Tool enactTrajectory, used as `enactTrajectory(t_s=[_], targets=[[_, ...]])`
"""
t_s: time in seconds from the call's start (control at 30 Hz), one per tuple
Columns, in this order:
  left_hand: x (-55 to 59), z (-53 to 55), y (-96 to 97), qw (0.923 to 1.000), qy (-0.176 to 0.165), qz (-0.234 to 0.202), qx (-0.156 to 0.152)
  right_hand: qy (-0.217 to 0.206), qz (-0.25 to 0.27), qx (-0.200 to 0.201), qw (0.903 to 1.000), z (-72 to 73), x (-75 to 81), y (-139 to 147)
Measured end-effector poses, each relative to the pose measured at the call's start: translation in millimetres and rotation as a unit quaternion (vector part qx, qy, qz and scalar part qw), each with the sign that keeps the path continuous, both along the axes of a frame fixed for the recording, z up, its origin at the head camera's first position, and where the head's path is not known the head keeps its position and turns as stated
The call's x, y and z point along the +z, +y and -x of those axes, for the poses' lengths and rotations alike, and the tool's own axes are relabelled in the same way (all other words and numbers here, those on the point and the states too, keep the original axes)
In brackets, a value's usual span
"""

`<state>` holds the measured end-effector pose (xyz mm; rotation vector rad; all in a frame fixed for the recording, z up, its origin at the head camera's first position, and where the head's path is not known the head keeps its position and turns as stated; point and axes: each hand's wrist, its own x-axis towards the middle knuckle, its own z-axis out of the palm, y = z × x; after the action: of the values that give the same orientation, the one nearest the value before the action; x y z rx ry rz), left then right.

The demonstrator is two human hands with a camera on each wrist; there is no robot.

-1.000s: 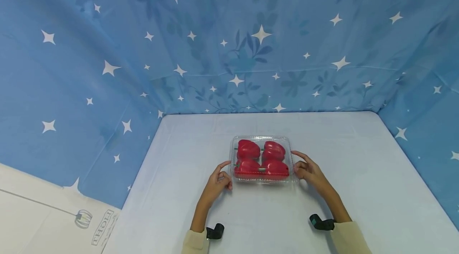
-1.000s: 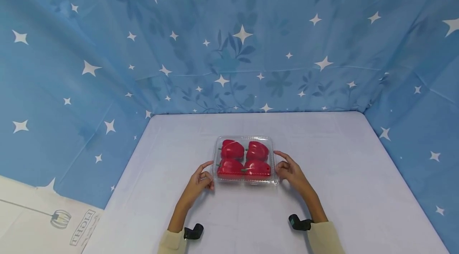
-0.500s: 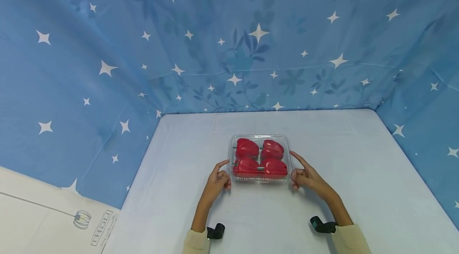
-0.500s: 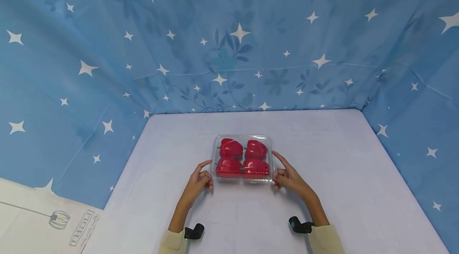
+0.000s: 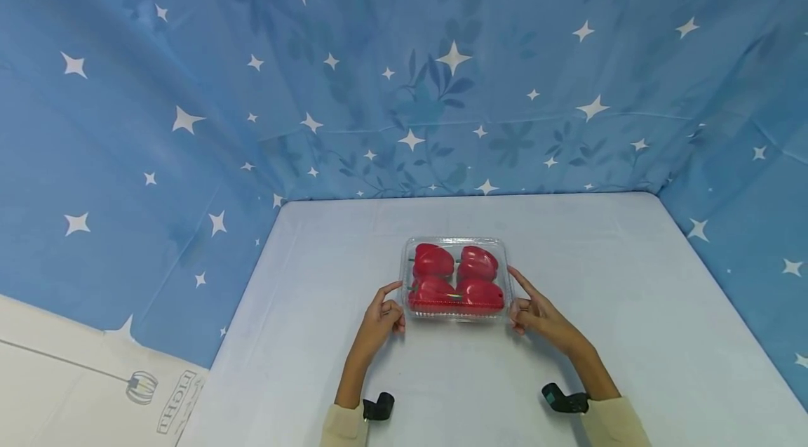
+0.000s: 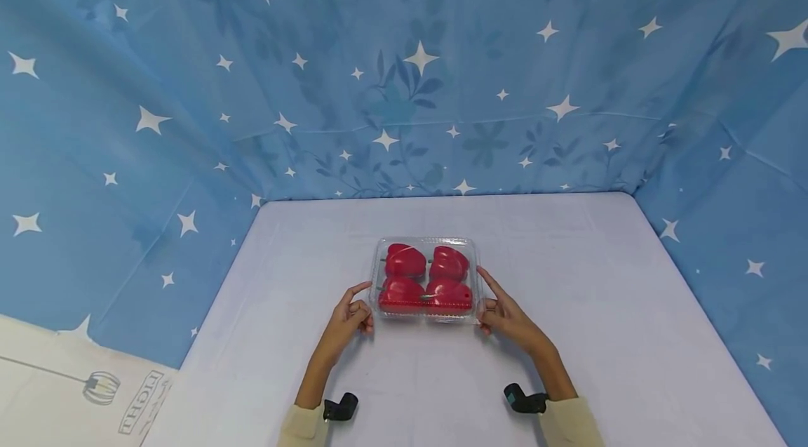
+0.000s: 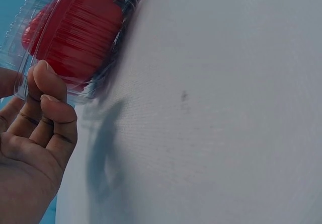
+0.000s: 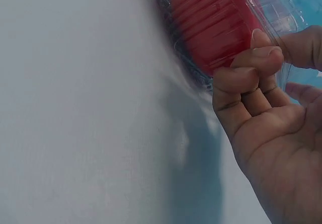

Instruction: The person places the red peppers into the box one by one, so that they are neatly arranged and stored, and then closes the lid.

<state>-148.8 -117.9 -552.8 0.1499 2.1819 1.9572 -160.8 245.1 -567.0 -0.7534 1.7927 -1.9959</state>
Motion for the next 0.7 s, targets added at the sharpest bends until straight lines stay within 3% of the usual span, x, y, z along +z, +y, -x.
enactTrajectory(t_s=[0.13, 0.33, 0.57, 0.7], targets=[[-8.5, 1.7, 0.0, 0.9999, 0.008, 0.007, 0.008, -0.014, -0.002, -0.003, 0.9999, -2.3, -0.3, 0.5], [-10.6, 1.1, -0.3, 0.9998, 0.016, 0.009, -0.005, -0.044, -0.015, -0.013, 0.9989, -6.8, -3.5, 4.9], [21.2, -8.0, 1.3, 0.9998, 0.006, -0.006, -0.018, -0.04, -0.022, -0.017, 0.9988, -7.4, -0.9, 2.9], [22.6, -8.3, 1.5, 0.9999, 0.006, -0.004, -0.013, -0.052, -0.063, -0.023, 0.9964, -7.0, 0.9, 6.9]])
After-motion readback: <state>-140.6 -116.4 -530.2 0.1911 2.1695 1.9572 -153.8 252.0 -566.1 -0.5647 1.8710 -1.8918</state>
